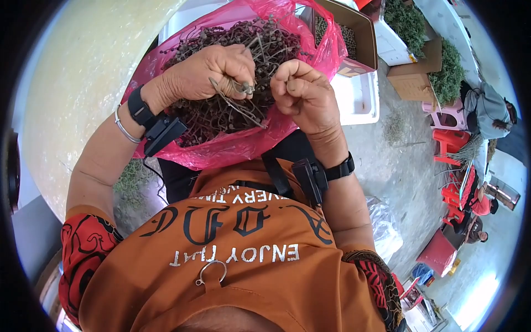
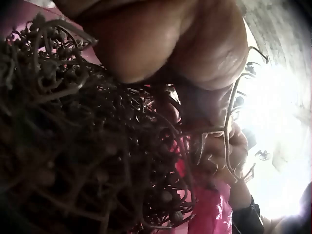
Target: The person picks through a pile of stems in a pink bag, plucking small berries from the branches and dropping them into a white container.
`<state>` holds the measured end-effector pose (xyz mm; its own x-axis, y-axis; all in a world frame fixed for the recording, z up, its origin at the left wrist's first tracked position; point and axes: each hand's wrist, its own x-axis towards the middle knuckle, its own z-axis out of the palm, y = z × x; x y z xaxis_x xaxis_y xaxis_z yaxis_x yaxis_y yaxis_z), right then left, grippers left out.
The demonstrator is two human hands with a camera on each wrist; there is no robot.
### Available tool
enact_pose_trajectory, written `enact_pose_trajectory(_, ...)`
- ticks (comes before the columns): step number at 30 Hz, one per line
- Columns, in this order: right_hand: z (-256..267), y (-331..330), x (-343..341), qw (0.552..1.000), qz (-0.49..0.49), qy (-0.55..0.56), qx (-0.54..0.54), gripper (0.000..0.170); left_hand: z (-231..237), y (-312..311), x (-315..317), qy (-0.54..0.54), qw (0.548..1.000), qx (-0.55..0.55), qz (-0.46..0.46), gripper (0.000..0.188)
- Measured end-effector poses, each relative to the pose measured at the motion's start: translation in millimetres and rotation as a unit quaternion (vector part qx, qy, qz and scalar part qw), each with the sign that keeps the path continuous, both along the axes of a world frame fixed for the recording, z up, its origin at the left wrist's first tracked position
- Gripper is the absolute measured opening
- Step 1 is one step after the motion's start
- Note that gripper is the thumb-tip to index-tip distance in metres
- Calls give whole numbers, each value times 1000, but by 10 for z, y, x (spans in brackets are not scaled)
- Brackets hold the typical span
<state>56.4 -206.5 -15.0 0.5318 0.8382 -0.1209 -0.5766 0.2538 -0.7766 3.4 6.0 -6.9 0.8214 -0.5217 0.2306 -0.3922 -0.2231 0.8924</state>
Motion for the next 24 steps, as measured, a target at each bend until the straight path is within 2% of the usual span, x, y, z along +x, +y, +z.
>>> enact_pose_trajectory(3,76,-17,27,999,-19,-36,-35,29,-6,14,6,6,998,35,52,19)
enact_pose_trajectory(4,109,13,-9,983,-49,-154,-83,27,1,23,3,6,998,35,54,19)
enact_pose_trajectory(6,192,62,-90,901,-109,-381,-175,25,18,25,15,-17,996,72,41,20)
enact_pose_trajectory(7,254,77,-121,901,-109,-381,-176,25,20,21,23,-29,995,90,35,20)
enact_pose_trajectory(10,427,139,-192,737,-110,-614,-260,23,-39,1,35,-78,994,52,49,22)
enact_pose_trajectory(12,372,203,-209,730,-98,-622,-266,21,-79,21,33,-104,993,32,56,22)
enact_pose_trajectory(15,262,253,-194,718,-75,-635,-276,17,-31,60,4,-46,990,126,41,23)
enact_pose_trajectory(18,170,243,-183,789,-106,-536,-282,12,-49,55,15,-44,988,136,54,22)
enact_pose_trajectory(20,107,220,-132,801,-112,-522,-271,10,-60,50,30,-47,987,140,61,23)
enact_pose_trajectory(24,67,210,-95,841,-126,-470,-238,7,-114,25,19,-2,991,60,117,24)
